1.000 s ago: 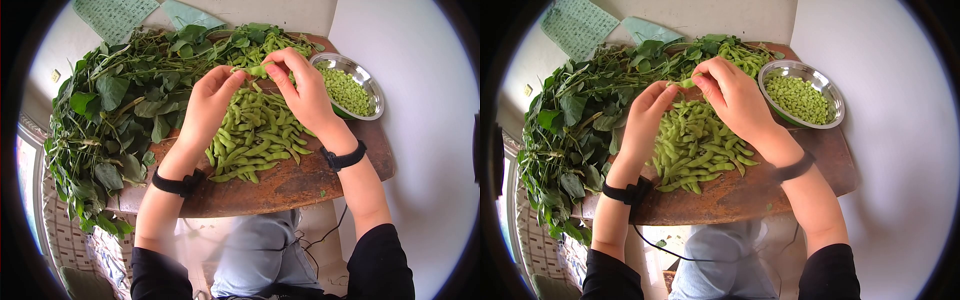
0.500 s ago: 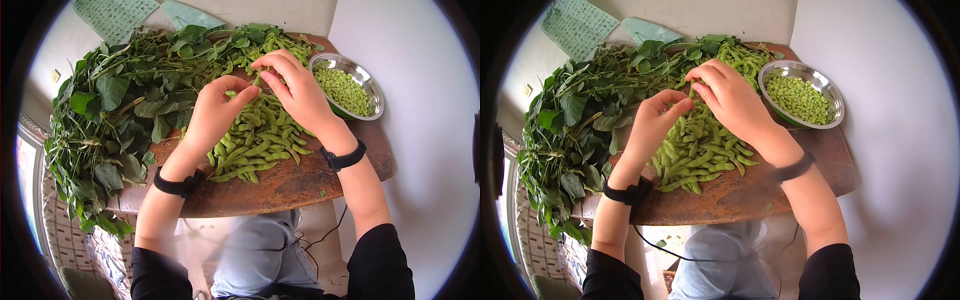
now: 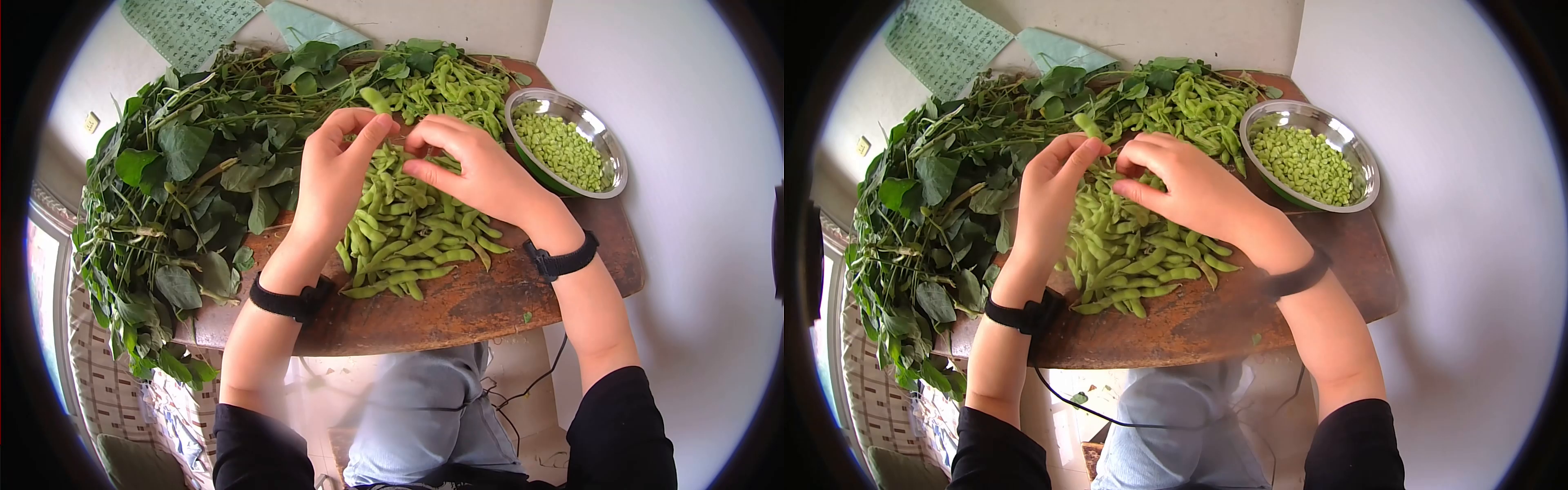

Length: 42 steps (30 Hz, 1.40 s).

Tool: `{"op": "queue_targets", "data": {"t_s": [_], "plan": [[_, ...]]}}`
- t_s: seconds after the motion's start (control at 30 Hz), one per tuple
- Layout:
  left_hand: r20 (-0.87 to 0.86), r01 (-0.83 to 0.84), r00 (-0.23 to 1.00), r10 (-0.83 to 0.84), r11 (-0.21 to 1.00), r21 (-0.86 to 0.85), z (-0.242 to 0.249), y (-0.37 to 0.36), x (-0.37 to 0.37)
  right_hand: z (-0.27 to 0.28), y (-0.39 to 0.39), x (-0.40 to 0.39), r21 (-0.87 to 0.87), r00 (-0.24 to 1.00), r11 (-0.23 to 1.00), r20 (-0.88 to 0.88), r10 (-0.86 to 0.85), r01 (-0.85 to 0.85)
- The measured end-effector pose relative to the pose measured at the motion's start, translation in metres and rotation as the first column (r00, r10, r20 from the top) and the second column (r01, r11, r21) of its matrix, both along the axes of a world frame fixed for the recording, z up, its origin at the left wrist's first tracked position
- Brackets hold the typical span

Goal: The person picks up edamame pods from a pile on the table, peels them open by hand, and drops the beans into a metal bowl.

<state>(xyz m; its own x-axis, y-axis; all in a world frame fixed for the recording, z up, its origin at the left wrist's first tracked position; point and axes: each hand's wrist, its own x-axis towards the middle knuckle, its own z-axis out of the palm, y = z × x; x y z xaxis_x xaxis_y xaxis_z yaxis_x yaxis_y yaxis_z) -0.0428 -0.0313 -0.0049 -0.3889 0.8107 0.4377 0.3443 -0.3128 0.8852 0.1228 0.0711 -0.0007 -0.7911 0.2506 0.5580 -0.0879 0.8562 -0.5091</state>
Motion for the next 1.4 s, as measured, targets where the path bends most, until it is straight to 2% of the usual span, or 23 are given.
{"op": "queue_targets", "data": {"t_s": [0.07,0.1,0.13,0.17,0.27,0.3,0.33,0.37,0.4,0.43,0.57,0.6,0.63,0.67,0.77,0.83,0.9,0.93,1.0,1.13,1.3,1.37,1.4], "plan": [[0.006,-0.016,1.0,0.016,0.999,0.041,-0.001,0.001,-0.001,0.002,-0.002,0.0,0.064,0.993,0.995,0.092,0.067,-0.073],[0.075,-0.109,0.992,0.103,0.99,0.089,0.0,0.002,-0.001,-0.002,-0.001,-0.001,0.064,0.994,0.995,0.092,0.067,-0.073],[0.148,-0.205,0.971,0.185,0.97,0.13,0.001,0.002,-0.002,-0.01,-0.001,-0.003,0.141,0.982,0.978,0.132,0.133,-0.152],[0.194,-0.243,0.953,0.231,0.969,0.04,0.004,-0.001,-0.004,-0.015,-0.002,-0.005,0.214,0.964,0.948,0.177,0.198,-0.234],[0.154,-0.226,0.962,0.226,0.974,-0.018,0.0,0.001,-0.011,-0.011,-0.006,-0.005,0.213,0.97,0.952,0.144,0.194,-0.221],[0.155,-0.138,0.977,0.147,0.988,-0.066,0.0,0.001,-0.008,-0.008,-0.005,-0.004,0.223,0.978,0.954,0.104,0.181,-0.2],[0.158,-0.046,0.985,0.064,0.992,-0.114,0.0,0.002,-0.005,-0.005,0.0,-0.003,0.319,0.998,0.946,0.004,0.063,-0.061],[0.159,-0.04,0.986,0.058,0.993,-0.114,0.0,0.002,-0.004,-0.001,0.004,-0.001,0.327,0.979,0.926,-0.13,-0.155,0.19],[0.087,-0.013,0.996,0.028,0.987,-0.162,0.0,0.001,-0.004,-0.003,0.017,-0.001,0.354,0.889,0.823,-0.29,-0.355,0.444],[0.018,0.008,1.0,-0.005,0.977,-0.211,0.001,0.0,-0.004,-0.004,0.028,-0.001,0.336,0.735,0.666,-0.446,-0.51,0.666],[-0.045,0.093,0.993,-0.105,0.974,-0.204,-0.004,0.003,0.0,-0.004,0.031,0.005,0.3,0.726,0.678,-0.453,-0.517,0.671],[-0.06,0.113,0.99,-0.128,0.973,-0.2,-0.004,0.002,0.0,-0.003,0.022,0.004,0.203,0.839,0.834,-0.322,-0.439,0.513],[-0.062,0.109,0.99,-0.123,0.974,-0.199,-0.003,0.002,0.001,-0.002,0.017,0.002,0.075,0.928,0.939,-0.201,-0.315,0.335],[-0.055,0.129,0.988,-0.142,0.973,-0.194,-0.002,0.002,0.003,-0.004,0.018,-0.001,0.242,0.941,0.927,-0.249,-0.227,0.288],[-0.042,0.166,0.984,-0.176,0.97,-0.178,-0.004,0.002,0.003,-0.003,0.005,-0.003,0.179,0.964,0.958,-0.186,-0.189,0.222],[-0.049,0.161,0.984,-0.172,0.971,-0.177,-0.004,0.002,0.002,-0.001,-0.002,-0.002,0.137,0.957,0.96,-0.191,-0.217,0.245],[-0.052,0.155,0.985,-0.166,0.973,-0.169,-0.003,0.001,0.002,0.001,-0.005,-0.001,-0.006,0.966,0.976,-0.147,-0.214,0.216],[-0.055,0.151,0.985,-0.162,0.975,-0.162,-0.002,0.001,0.003,0.001,-0.006,-0.002,-0.006,0.965,0.976,-0.148,-0.215,0.216],[-0.074,0.152,0.983,-0.168,0.97,-0.188,-0.001,0.0,0.003,0.002,-0.008,-0.003,-0.06,0.98,0.988,-0.133,-0.147,0.14],[-0.088,0.191,0.974,-0.21,0.964,-0.182,-0.001,-0.001,0.005,-0.002,-0.005,-0.005,-0.071,0.978,0.992,-0.174,-0.116,0.105],[-0.055,0.235,0.967,-0.248,0.956,-0.178,-0.006,0.002,0.005,-0.006,0.001,-0.005,0.051,0.958,0.978,-0.218,-0.188,0.203],[-0.046,0.24,0.966,-0.254,0.95,-0.198,-0.007,0.002,0.006,-0.003,0.001,-0.004,-0.011,0.956,0.976,-0.201,-0.215,0.217],[-0.14,0.12,0.979,-0.146,0.977,-0.177,-0.008,0.002,0.007,-0.002,0.0,-0.003,-0.074,0.953,0.97,-0.183,-0.241,0.231]]}}
